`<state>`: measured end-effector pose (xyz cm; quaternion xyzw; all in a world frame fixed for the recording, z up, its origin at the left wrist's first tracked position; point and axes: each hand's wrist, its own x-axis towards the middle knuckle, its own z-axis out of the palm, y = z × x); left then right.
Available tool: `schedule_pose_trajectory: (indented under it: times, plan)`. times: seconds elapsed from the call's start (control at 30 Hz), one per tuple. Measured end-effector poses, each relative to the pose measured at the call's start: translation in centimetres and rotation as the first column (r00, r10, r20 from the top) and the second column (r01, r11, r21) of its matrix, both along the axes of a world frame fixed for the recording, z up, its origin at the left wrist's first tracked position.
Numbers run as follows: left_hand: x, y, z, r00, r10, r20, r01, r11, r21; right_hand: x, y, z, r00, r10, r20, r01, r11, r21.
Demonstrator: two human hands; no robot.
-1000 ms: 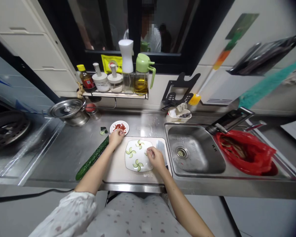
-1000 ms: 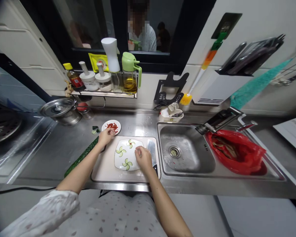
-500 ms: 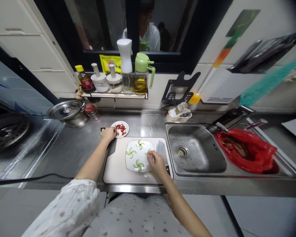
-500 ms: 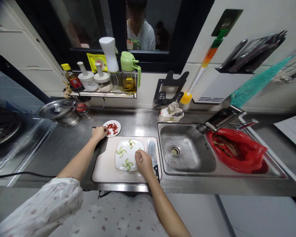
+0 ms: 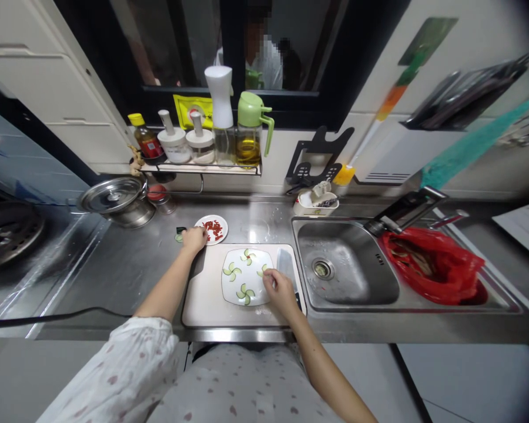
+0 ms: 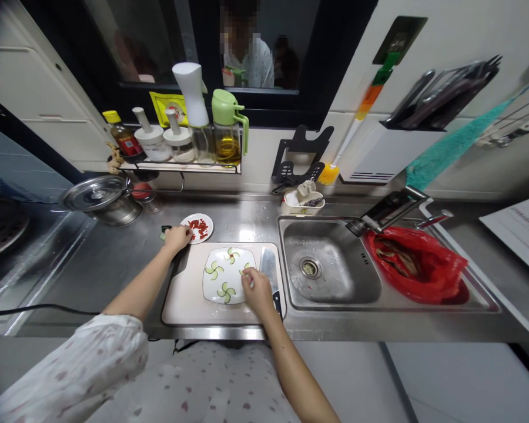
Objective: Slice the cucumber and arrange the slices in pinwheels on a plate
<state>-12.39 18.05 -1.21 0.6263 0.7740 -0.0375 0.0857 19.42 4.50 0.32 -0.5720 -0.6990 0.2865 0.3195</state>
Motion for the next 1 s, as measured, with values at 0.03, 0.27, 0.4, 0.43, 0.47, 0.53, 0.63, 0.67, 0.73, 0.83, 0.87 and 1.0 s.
schedule_pose_trajectory:
  times: [0.03,0.27,0.4,0.43,0.47,0.53,0.63,0.67,0.73,0.83,0.87,1.0]
  plan:
    - [-0.06,-0.02,0.01,1.0,0.01,0.004,-0.01,1.0,-0.001,0.01,-0.02,-0.02,1.0,0.001,0.0,-0.001,1.0,0.0]
    - [-0.14,-0.14,0.05,0.997,0.069,-0.017,-0.068,0.997,0.028,0.04,-0.03,-0.22,1.0,0.005,0.004,-0.005,1.0,-0.012]
    - [0.08,-0.02,-0.31,0.994,0.087,0.068,-0.087,0.996,0.0,0.05,-0.19,-0.02,1.0,-0.008,0.003,0.008,1.0,-0.02]
    - [0.07,0.05,-0.4,0.986,0.092,0.136,-0.094,0.996,0.009,0.09,-0.24,0.03,1.0,-0.01,0.001,0.01,1.0,-0.02]
    - [0.0,0.12,-0.48,0.973,0.1,0.206,-0.107,0.994,0.026,0.14,-0.29,0.05,1.0,-0.012,-0.002,0.012,1.0,-0.019]
    - [-0.24,0.26,-0.52,0.949,0.113,0.294,-0.139,0.988,0.066,0.28,-0.35,0.01,1.0,-0.014,-0.003,0.014,1.0,-0.019]
    - [-0.62,0.26,-0.28,0.967,0.087,0.24,-0.105,0.992,0.066,0.45,-0.28,-0.18,1.0,-0.023,0.001,0.024,0.999,-0.025]
    - [-0.69,0.2,-0.16,0.978,0.06,0.199,-0.072,0.996,0.051,0.46,-0.24,-0.24,1.0,-0.026,0.002,0.026,0.999,-0.026]
    - [-0.72,0.02,0.05,0.991,0.006,0.134,-0.009,1.0,0.019,0.38,-0.14,-0.28,1.0,-0.023,0.001,0.023,0.999,-0.03]
    - [-0.67,-0.22,0.14,0.996,-0.009,0.086,0.008,1.0,0.005,0.12,-0.05,-0.2,1.0,-0.01,-0.007,0.01,1.0,-0.028]
    - [-0.67,-0.26,0.12,0.997,0.005,0.078,-0.006,1.0,0.01,0.05,-0.03,-0.17,1.0,-0.006,-0.01,0.006,1.0,-0.025]
    - [-0.84,-0.23,-0.07,0.995,0.072,0.069,-0.075,0.996,0.043,-0.04,0.07,-0.22,1.0,-0.005,-0.012,0.004,1.0,-0.017]
